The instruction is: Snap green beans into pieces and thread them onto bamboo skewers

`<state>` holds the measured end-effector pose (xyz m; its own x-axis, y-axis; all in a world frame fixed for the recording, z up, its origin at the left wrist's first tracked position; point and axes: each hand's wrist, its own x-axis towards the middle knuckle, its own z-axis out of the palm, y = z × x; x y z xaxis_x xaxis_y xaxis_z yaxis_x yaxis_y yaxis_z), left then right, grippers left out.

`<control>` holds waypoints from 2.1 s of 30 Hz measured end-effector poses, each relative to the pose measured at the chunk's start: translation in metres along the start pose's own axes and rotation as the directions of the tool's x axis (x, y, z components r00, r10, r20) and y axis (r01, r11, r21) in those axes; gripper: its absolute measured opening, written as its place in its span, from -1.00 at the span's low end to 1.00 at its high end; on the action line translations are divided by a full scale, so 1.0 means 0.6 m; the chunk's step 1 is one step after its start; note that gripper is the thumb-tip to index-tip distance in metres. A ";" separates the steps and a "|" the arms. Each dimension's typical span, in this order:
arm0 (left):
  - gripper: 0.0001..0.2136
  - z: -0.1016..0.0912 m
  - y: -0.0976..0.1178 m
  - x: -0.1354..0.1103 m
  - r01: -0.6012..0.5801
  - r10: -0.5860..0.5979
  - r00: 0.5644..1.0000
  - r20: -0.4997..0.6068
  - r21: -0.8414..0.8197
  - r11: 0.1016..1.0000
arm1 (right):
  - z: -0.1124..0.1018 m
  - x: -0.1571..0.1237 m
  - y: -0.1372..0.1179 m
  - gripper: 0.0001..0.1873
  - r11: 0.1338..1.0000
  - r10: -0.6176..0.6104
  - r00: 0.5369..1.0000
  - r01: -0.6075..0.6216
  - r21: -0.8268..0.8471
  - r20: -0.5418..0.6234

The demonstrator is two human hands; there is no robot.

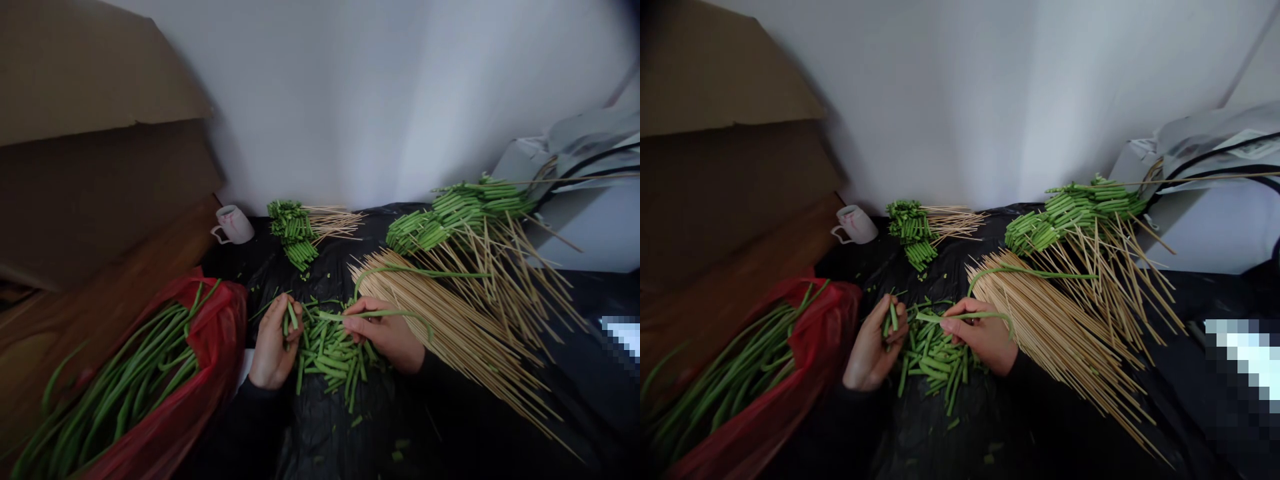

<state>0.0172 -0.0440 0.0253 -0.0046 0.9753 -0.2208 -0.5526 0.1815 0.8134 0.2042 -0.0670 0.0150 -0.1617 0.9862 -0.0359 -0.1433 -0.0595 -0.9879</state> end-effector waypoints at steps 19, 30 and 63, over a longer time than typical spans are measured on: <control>-0.63 -0.005 -0.013 -0.025 0.016 -0.183 0.910 0.373 0.408 0.913 | -0.015 0.011 -0.002 -0.71 0.928 0.053 0.998 -0.040 0.370 -0.025; -0.67 0.003 -0.017 -0.029 0.095 -0.313 0.875 0.368 0.504 0.858 | -0.010 0.000 -0.002 -0.75 0.985 0.036 0.979 -0.069 0.157 0.202; -0.71 0.008 -0.018 -0.027 -0.135 0.001 0.968 0.249 0.521 0.843 | 0.001 -0.002 -0.003 -0.78 1.000 -0.012 1.000 0.012 0.029 0.006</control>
<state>0.0274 -0.0611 0.0228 0.2030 0.9760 -0.0788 -0.0311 0.0869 0.9957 0.2040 -0.0682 0.0168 -0.1659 0.9859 -0.0235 -0.1737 -0.0527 -0.9834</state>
